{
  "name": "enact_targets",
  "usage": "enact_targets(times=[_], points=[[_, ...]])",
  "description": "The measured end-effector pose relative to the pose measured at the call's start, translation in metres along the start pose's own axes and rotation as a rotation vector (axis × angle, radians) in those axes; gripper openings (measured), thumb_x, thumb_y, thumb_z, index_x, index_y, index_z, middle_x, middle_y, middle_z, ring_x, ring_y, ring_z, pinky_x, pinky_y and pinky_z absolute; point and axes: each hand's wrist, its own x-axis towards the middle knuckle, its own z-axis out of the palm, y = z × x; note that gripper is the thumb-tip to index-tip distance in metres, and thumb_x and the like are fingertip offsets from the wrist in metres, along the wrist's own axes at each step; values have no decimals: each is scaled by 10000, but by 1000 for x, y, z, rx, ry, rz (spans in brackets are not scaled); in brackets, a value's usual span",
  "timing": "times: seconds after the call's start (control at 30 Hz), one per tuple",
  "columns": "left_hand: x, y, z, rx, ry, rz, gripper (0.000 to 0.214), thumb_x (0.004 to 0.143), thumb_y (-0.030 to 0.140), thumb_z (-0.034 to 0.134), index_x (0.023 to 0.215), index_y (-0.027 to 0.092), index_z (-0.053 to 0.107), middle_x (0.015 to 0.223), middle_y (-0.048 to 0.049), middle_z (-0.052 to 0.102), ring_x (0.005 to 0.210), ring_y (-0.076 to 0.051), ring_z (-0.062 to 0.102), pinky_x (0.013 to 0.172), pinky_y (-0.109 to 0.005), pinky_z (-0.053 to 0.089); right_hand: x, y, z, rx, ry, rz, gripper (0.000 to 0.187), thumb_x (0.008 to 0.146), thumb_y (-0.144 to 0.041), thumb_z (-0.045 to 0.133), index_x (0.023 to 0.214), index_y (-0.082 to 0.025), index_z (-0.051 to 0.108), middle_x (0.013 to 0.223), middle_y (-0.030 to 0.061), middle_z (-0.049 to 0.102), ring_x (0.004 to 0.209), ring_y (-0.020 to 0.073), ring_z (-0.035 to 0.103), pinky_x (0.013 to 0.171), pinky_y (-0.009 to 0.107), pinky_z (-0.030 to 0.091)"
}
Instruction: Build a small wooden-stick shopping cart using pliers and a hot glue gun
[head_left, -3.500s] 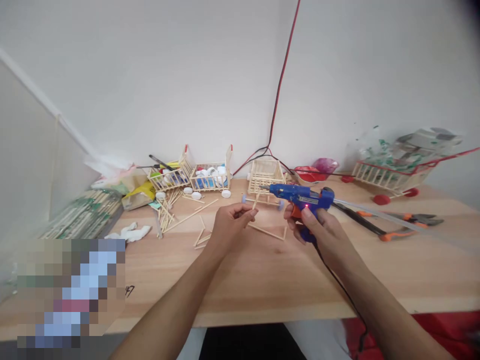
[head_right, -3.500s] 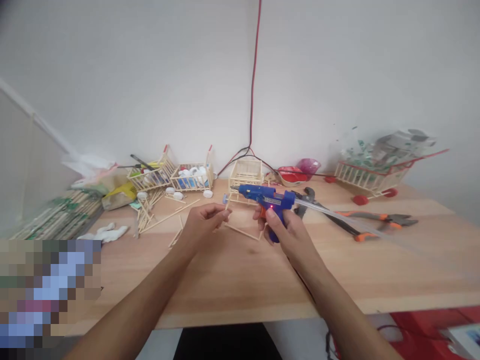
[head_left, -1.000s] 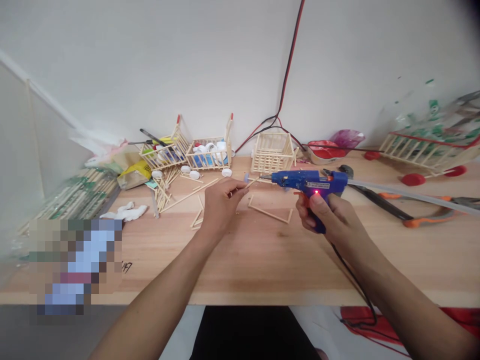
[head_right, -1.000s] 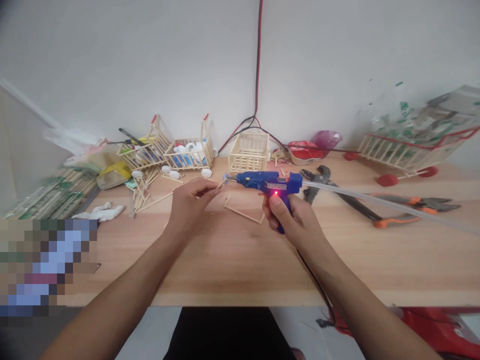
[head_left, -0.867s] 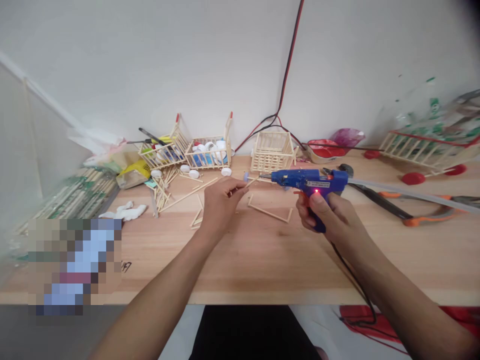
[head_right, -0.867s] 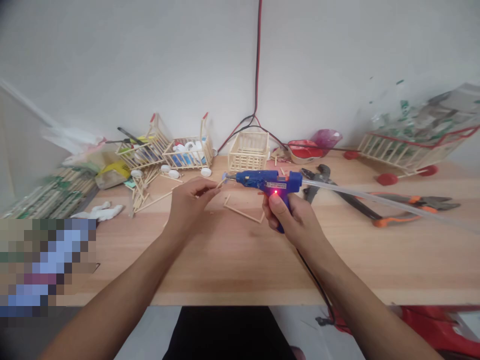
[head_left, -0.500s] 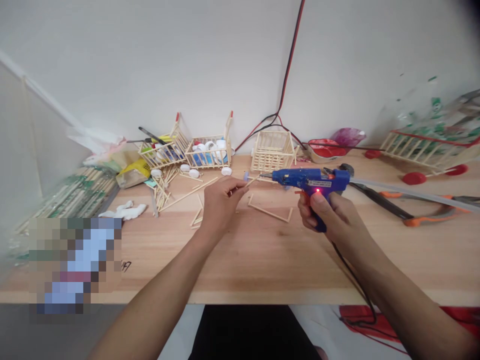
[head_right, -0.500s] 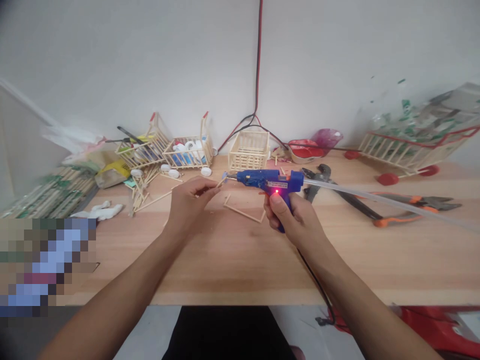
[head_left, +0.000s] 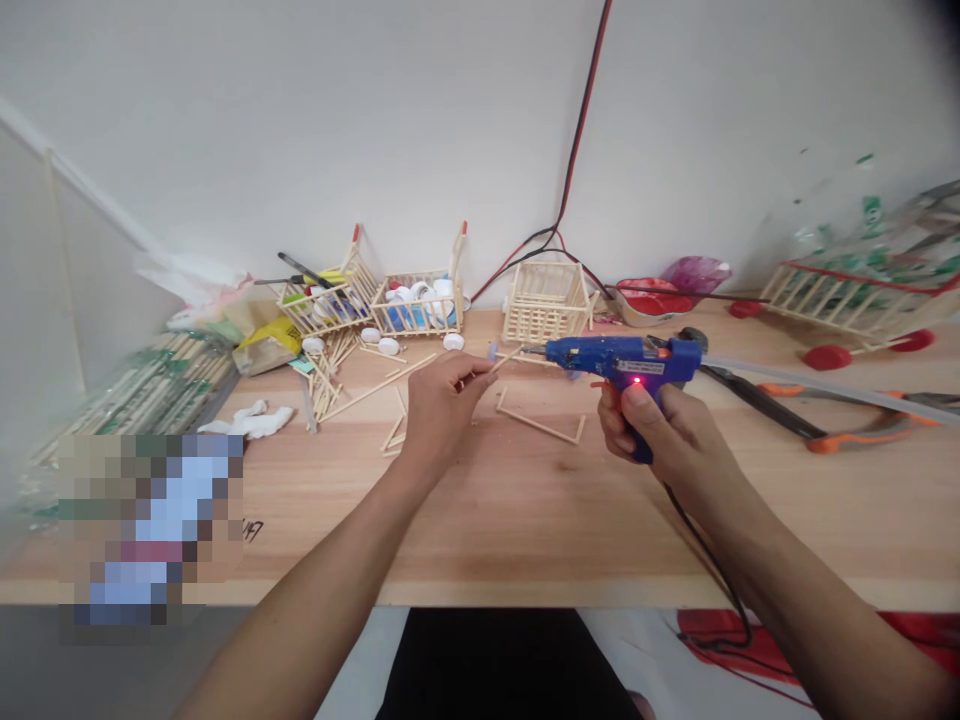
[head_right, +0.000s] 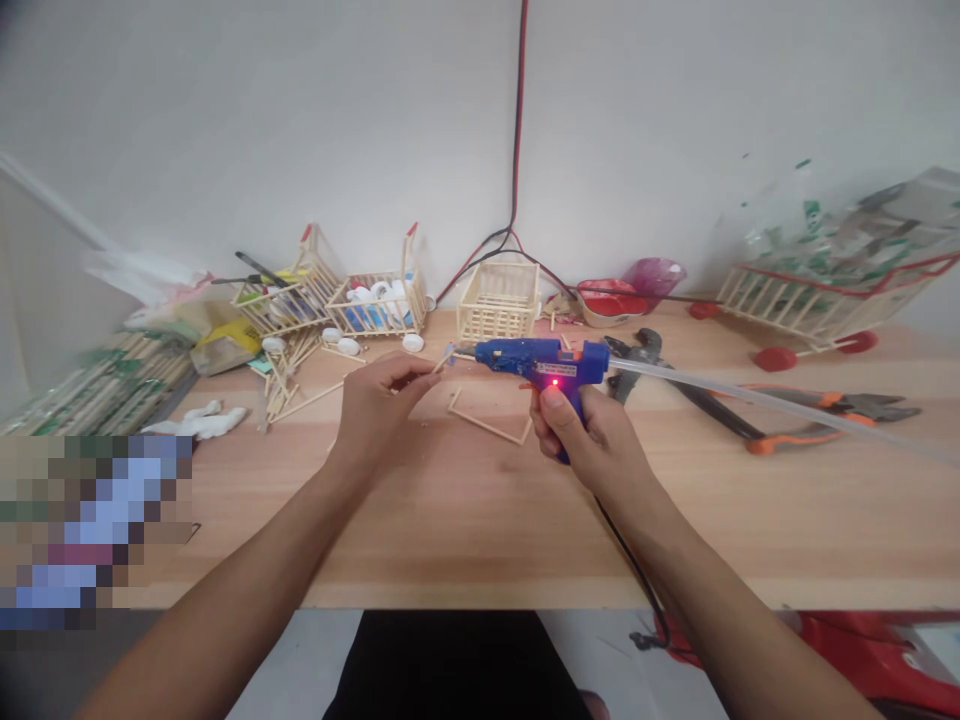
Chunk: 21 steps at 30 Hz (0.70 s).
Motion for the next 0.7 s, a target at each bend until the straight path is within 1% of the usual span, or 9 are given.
enact_targets(times=[0.13,0.33,0.53,0.7], points=[[0,0,0,-2,-4,-7,90,768,151,647,778,194,725,758,2,702,675,-122,568,639,-252,416,0,0,0,-3,6,1,348,904,-509,498,789,-180,506,608,-30,418,499,85,384,457,245,291],[0,-2,0,-4,2,7,90,775,150,644,780,188,727,748,-1,697,678,-122,565,638,-253,411,1,-2,2,18,37,16,391,848,-564,552,762,-186,500,600,-32,413,487,88,378,440,243,302],[0,-2,0,-1,-8,10,101,781,158,642,795,196,734,769,-6,706,697,-128,579,650,-256,422,1,0,1,17,27,15,374,858,-551,545,772,-189,505,612,-32,415,492,89,379,449,245,310],[0,-4,0,7,-14,25,107,789,177,637,809,209,737,791,-9,709,715,-138,589,661,-263,438,2,-2,2,11,30,16,400,839,-577,553,749,-193,492,599,-32,412,482,89,374,438,246,310]])
